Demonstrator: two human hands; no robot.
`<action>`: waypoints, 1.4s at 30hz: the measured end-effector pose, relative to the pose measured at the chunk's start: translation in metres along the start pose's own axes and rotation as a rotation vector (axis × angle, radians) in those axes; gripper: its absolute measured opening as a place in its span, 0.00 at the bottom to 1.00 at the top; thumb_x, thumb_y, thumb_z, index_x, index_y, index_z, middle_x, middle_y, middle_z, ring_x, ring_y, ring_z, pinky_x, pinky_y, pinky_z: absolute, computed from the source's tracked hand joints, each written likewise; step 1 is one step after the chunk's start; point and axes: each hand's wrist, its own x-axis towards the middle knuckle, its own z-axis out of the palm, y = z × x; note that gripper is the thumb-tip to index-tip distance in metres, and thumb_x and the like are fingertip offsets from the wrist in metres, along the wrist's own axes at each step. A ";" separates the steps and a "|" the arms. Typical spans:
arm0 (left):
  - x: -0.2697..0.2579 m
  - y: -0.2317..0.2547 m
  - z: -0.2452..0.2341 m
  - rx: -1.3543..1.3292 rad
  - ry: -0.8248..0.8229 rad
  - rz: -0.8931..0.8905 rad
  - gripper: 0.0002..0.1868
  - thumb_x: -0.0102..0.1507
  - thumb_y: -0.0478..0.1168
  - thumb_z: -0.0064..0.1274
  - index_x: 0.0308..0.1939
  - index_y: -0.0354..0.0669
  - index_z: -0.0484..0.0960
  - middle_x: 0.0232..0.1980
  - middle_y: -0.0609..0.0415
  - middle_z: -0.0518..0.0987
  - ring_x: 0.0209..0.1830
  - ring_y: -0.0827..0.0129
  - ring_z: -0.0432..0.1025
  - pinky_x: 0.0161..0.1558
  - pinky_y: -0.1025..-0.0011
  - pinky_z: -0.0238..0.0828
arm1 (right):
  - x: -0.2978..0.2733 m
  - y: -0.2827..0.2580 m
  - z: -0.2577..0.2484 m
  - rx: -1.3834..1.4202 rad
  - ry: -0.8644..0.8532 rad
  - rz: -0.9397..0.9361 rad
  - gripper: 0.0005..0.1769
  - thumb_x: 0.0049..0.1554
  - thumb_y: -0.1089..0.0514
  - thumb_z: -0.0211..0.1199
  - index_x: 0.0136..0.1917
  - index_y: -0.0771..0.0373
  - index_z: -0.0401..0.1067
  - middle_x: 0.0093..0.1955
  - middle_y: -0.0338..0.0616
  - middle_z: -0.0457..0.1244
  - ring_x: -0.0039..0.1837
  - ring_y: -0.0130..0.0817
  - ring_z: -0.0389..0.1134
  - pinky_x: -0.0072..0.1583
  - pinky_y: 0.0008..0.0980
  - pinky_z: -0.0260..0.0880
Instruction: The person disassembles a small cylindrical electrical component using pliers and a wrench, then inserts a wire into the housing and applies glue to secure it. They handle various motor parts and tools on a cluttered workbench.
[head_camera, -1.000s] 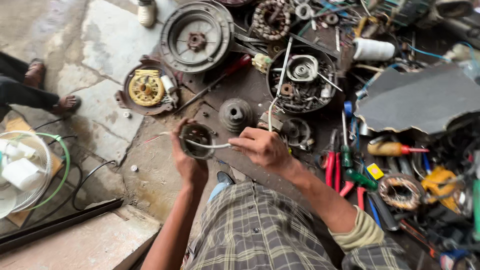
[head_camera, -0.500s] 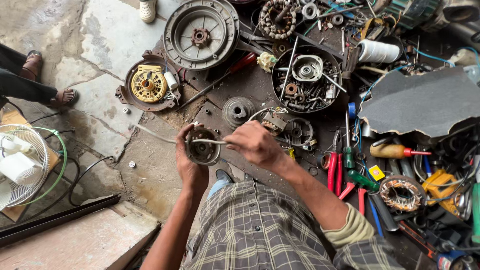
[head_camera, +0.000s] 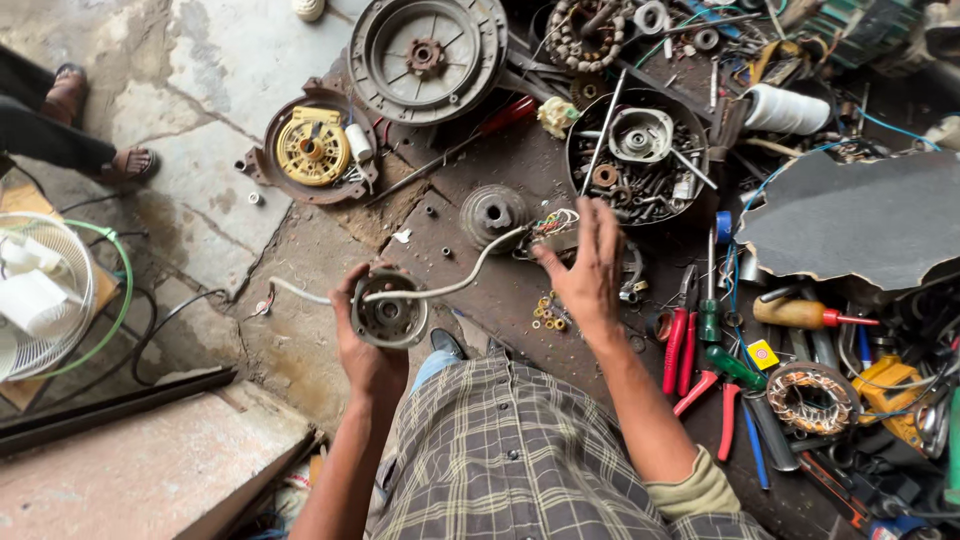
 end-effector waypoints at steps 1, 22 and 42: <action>0.002 0.001 -0.001 -0.010 0.008 -0.010 0.27 0.75 0.57 0.29 0.64 0.41 0.69 0.60 0.44 0.76 0.61 0.54 0.74 0.61 0.57 0.75 | -0.002 0.007 0.008 -0.029 -0.002 0.010 0.53 0.48 0.46 0.80 0.76 0.64 0.56 0.72 0.64 0.54 0.72 0.57 0.55 0.68 0.53 0.62; 0.050 0.047 -0.049 -0.133 0.018 0.031 0.26 0.76 0.58 0.28 0.62 0.45 0.73 0.58 0.45 0.79 0.58 0.56 0.75 0.60 0.58 0.76 | -0.048 -0.029 0.016 0.270 -0.403 -0.255 0.54 0.44 0.49 0.77 0.78 0.58 0.56 0.72 0.55 0.55 0.71 0.57 0.61 0.68 0.51 0.65; 0.072 0.051 -0.052 -0.072 -0.079 -0.043 0.27 0.76 0.59 0.30 0.61 0.42 0.72 0.57 0.45 0.79 0.57 0.57 0.76 0.60 0.58 0.76 | -0.008 -0.171 0.054 0.619 -0.303 -0.419 0.11 0.61 0.58 0.66 0.55 0.65 0.79 0.43 0.45 0.70 0.40 0.33 0.70 0.42 0.31 0.74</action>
